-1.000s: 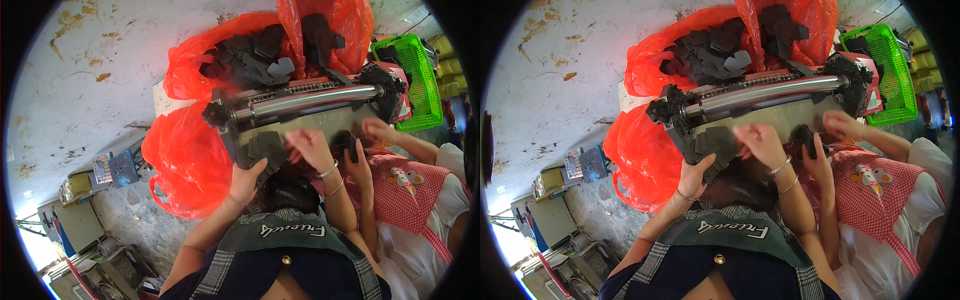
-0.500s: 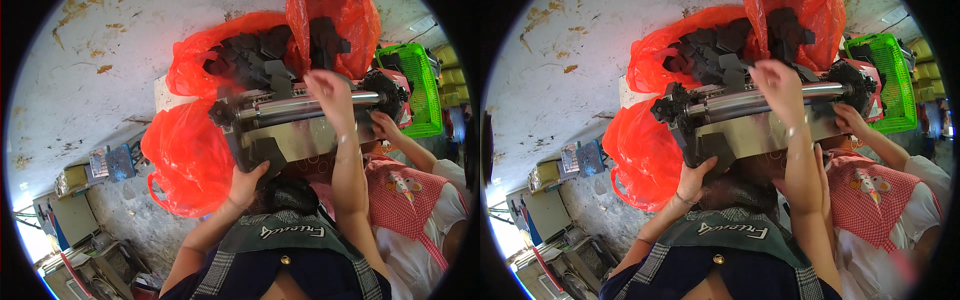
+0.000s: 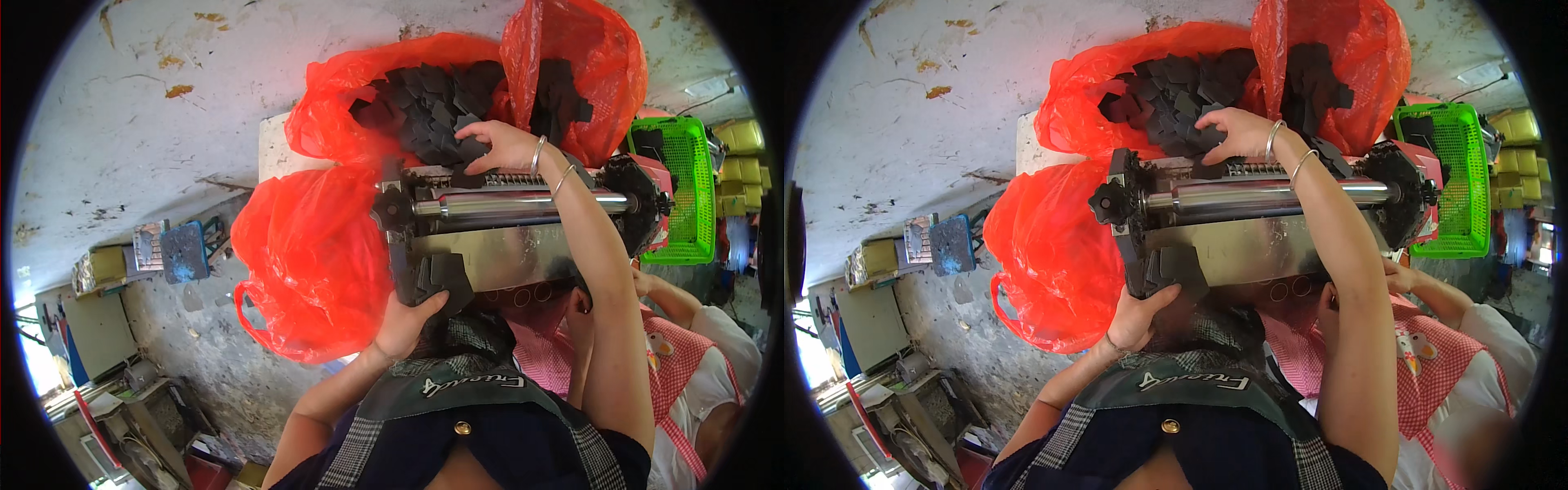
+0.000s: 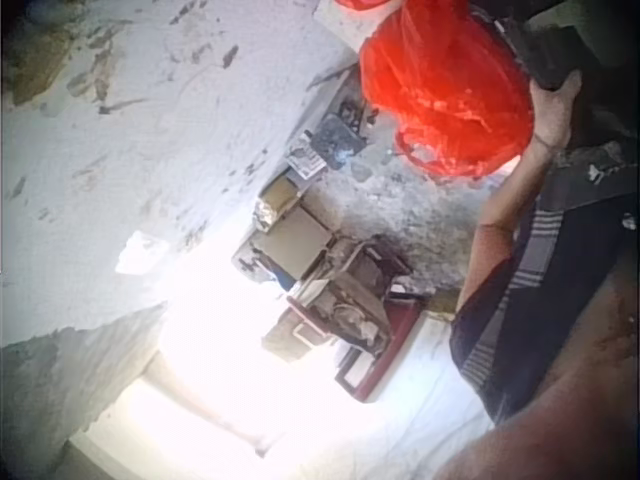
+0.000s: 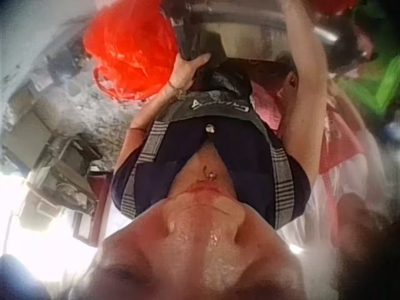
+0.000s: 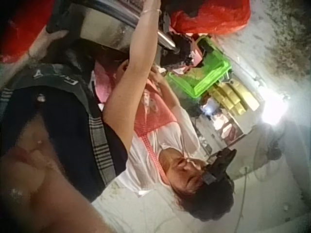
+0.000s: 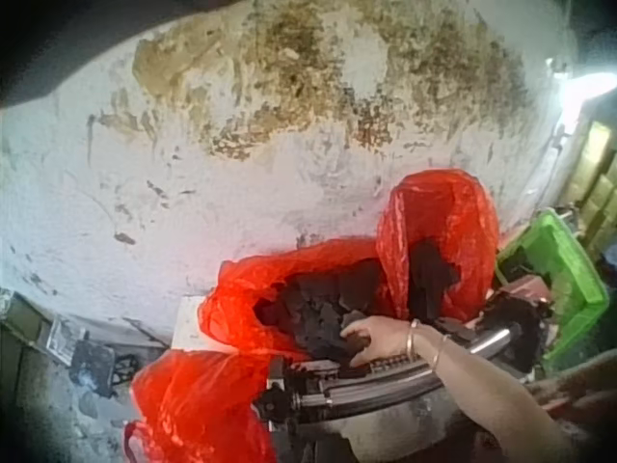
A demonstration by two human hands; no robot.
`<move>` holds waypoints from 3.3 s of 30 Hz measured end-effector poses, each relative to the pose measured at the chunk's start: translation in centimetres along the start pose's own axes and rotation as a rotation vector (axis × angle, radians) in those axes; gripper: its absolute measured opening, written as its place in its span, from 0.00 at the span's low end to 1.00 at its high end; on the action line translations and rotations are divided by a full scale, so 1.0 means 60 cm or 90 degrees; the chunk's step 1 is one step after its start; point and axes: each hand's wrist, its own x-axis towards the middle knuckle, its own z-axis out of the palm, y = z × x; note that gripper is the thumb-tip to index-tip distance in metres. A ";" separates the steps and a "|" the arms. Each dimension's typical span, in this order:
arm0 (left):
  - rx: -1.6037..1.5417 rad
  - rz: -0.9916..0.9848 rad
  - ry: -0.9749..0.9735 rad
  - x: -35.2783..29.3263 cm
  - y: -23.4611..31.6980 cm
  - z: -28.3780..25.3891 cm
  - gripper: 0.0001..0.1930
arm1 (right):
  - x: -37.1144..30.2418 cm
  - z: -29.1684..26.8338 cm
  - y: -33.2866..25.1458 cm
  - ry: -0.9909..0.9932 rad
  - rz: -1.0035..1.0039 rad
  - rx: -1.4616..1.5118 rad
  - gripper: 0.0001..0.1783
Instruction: Feeding shoe upper components through a roller machine to apply adhesive or a coating.
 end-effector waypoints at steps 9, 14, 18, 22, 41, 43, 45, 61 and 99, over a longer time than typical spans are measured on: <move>-0.006 -0.021 0.002 0.002 0.015 -0.005 0.18 | 0.006 -0.070 0.002 0.089 -0.099 0.395 0.20; 0.036 -0.009 0.007 0.012 0.009 -0.003 0.19 | 0.026 -0.030 0.059 0.121 0.070 -0.210 0.41; 0.023 -0.028 0.007 0.004 0.006 -0.007 0.19 | -0.007 -0.001 0.006 0.017 -0.117 -0.198 0.42; 0.036 -0.026 0.001 0.012 0.006 0.002 0.19 | -0.002 0.022 0.012 0.025 -0.044 -0.366 0.35; 0.052 -0.009 0.052 0.013 0.013 0.009 0.16 | 0.080 -0.026 0.023 0.215 -0.186 -0.119 0.26; 0.040 -0.004 0.048 0.007 0.004 0.004 0.17 | 0.066 -0.010 0.007 0.119 -0.204 -0.261 0.26; 0.062 -0.004 0.056 0.007 -0.008 0.000 0.17 | 0.045 0.022 -0.006 0.047 -0.243 -0.408 0.21; 0.092 0.020 0.012 0.005 -0.004 0.024 0.18 | -0.041 0.010 0.005 0.247 -0.177 -0.124 0.13; 0.045 0.095 -0.022 0.015 -0.026 0.011 0.16 | -0.274 0.263 -0.019 0.196 -0.013 0.475 0.16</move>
